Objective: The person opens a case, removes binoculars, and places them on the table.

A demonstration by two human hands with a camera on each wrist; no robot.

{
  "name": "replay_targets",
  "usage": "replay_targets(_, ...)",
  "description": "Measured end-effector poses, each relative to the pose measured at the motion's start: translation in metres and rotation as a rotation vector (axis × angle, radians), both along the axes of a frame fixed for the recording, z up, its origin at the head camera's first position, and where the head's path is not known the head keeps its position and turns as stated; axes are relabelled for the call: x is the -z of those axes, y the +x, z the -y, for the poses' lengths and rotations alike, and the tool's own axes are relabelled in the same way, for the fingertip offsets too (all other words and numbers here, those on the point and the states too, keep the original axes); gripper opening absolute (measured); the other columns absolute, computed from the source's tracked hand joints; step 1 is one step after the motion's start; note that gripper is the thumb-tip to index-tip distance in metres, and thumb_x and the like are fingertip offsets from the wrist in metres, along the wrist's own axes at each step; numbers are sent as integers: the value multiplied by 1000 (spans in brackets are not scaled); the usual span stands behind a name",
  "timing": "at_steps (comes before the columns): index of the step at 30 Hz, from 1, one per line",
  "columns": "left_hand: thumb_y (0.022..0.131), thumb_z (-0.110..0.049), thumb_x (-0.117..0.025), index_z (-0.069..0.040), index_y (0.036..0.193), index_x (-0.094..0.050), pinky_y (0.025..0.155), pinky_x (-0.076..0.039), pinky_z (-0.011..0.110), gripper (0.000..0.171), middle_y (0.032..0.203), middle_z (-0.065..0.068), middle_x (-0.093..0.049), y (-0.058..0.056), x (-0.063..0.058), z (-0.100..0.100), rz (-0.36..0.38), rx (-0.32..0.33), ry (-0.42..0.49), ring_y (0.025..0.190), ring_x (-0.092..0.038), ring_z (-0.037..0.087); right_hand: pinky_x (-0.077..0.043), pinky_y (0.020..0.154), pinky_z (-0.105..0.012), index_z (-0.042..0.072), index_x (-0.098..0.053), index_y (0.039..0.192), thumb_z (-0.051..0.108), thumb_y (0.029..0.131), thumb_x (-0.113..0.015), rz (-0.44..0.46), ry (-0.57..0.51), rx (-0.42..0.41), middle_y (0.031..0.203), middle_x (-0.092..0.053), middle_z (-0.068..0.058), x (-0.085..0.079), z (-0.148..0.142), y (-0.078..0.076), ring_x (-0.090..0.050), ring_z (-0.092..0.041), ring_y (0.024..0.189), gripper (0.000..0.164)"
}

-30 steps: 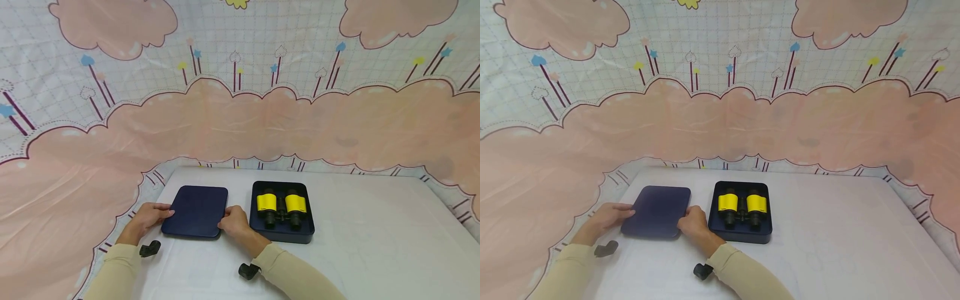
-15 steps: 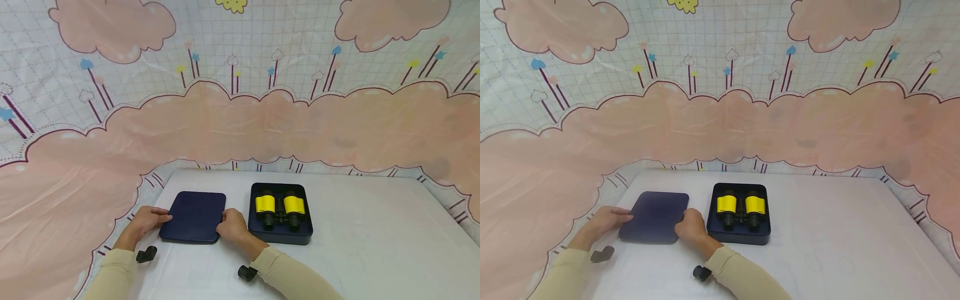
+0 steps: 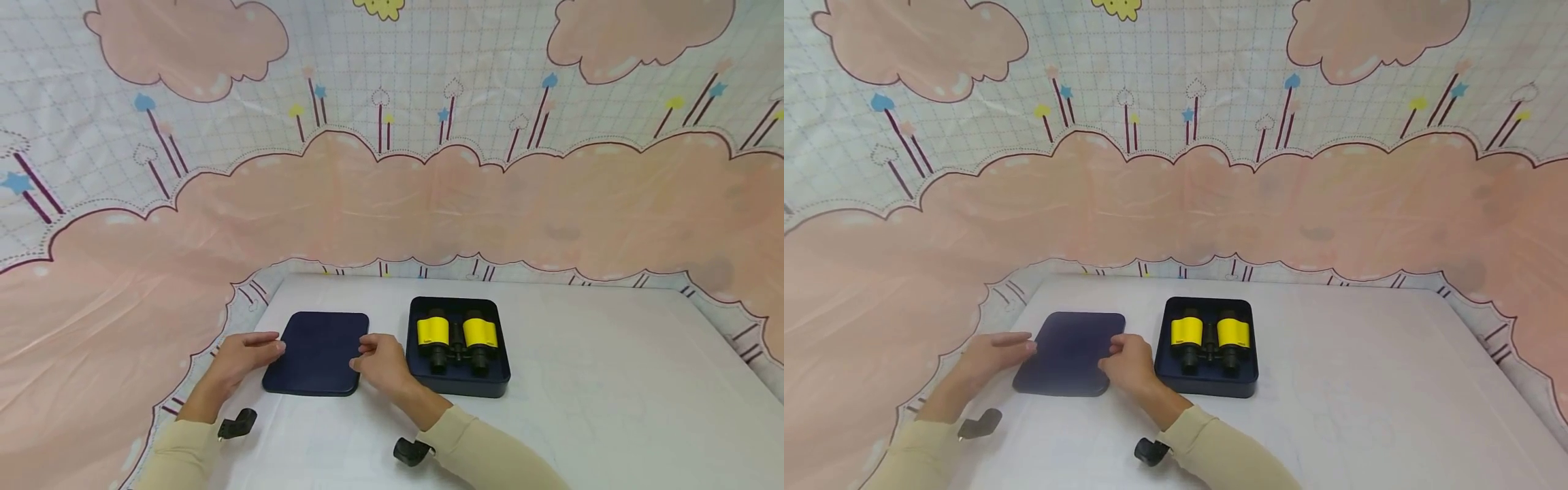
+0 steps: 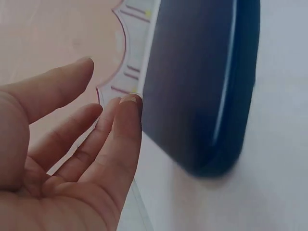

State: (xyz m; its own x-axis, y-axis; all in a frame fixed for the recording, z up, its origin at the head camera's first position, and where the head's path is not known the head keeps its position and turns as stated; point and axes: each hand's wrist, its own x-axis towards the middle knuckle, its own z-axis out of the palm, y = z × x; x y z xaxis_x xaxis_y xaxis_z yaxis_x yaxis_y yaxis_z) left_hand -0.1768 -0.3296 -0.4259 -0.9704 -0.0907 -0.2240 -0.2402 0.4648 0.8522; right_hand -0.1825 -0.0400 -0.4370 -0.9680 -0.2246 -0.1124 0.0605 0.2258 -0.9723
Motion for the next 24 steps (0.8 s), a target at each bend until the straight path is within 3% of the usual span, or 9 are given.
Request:
replay_targets(5, 98, -34, -74, 5, 149, -52, 104, -57, 33, 68, 138, 18, -69, 3, -6, -15, -17, 39, 43, 121, -71, 22, -61, 88, -29, -5, -63, 135, -1, 87, -78, 27, -30, 17, 120, -67, -19, -6, -7, 3, -63, -18, 95, 50)
replay_targets(9, 99, -24, -74, 8, 150, -48, 96, -57, 20, 66, 135, 16, -71, 2, -10, -24, -58, 80, 123, 108, -72, 4, -60, 87, -28, -5, -65, 134, 0, 88, -79, 10, -31, 9, 118, -68, -19, -13, -16, 4, -62, -19, 94, 48)
replay_targets(13, 99, -19, -73, 11, 150, -46, 91, -55, 13, 65, 136, 18, -70, 0, -13, -37, -79, 128, 184, 101, -70, -3, -60, 86, -27, -2, -67, 132, 1, 88, -79, 0, -31, 3, 117, -68, -16, -19, -28, 3, -63, -19, 94, 46)
replay_targets(19, 100, -22, -72, 8, 150, -48, 98, -55, 18, 63, 143, 23, -64, 1, -18, -56, -82, 163, 165, 113, -71, 6, -61, 87, -26, 0, -68, 131, 2, 89, -79, -6, -21, 13, 118, -68, -16, -27, -47, 2, -64, -18, 96, 44)
replay_targets(24, 100, -24, -72, 5, 149, -51, 107, -55, 28, 60, 144, 23, -64, 0, -23, -70, -102, 186, 142, 123, -70, 20, -61, 92, -30, 1, -68, 131, 3, 90, -79, -27, 7, 43, 119, -69, -16, -30, -59, -1, -63, -19, 97, 43)
